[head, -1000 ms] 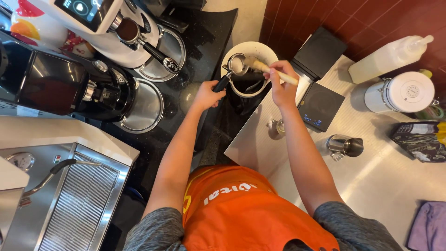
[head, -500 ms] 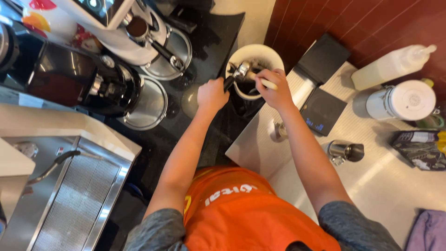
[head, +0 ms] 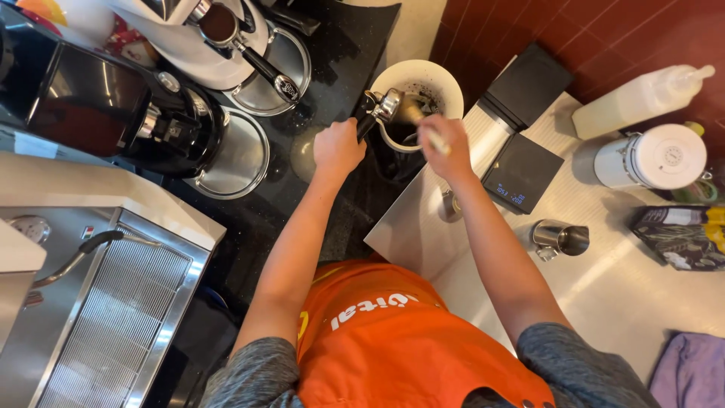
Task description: The person prepares espresso by grinding coffee beans into a portafilter, distributing the grounds with a brush, and tamping them. They then lock the portafilter into the espresso machine and brew shots into two glass cups. Finally, they pour a liquid from a squeeze bottle into the cups.
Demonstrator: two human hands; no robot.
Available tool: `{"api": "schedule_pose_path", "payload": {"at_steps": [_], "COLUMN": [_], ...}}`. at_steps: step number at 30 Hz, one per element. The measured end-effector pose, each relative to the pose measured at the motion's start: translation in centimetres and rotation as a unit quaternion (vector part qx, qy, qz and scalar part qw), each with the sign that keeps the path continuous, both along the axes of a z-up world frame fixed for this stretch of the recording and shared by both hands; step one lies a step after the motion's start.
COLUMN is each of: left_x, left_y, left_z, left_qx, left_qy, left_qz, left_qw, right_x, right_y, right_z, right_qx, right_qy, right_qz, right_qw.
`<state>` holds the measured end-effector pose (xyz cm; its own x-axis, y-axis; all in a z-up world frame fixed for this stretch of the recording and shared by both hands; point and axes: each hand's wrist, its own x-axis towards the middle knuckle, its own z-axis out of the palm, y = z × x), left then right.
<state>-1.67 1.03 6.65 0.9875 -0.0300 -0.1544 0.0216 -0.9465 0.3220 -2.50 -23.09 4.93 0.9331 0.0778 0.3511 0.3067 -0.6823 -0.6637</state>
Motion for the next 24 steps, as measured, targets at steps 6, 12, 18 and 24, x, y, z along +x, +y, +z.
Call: {"api": "schedule_pose_path", "payload": {"at_steps": [6,12,18,24], "left_x": [-1.3,-2.0,-2.6,-2.7], "left_y": [1.3,2.4,0.7,-0.5], "left_z": [-0.8,-6.1,-6.9,-4.5], "left_qx": [-0.195,-0.628,-0.683,-0.654], "left_qy": [0.0,0.191,0.178,0.18], "left_qz": [0.043,0.015,-0.016,0.003], "left_qw": [0.98,0.755,0.708,0.735], "right_x": [2.6,2.4,2.2,1.6], "right_y": [-2.4,-3.2,-3.3,1.3], "right_z": [-2.7,5.0,6.3,12.4], "right_qx": [0.1,0.497,0.449,-0.06], "right_qy": [0.018,0.035,-0.002,-0.228], "right_qz": [0.001,0.024,0.091,0.146], "right_qw": [0.995,0.867,0.889,0.961]}}
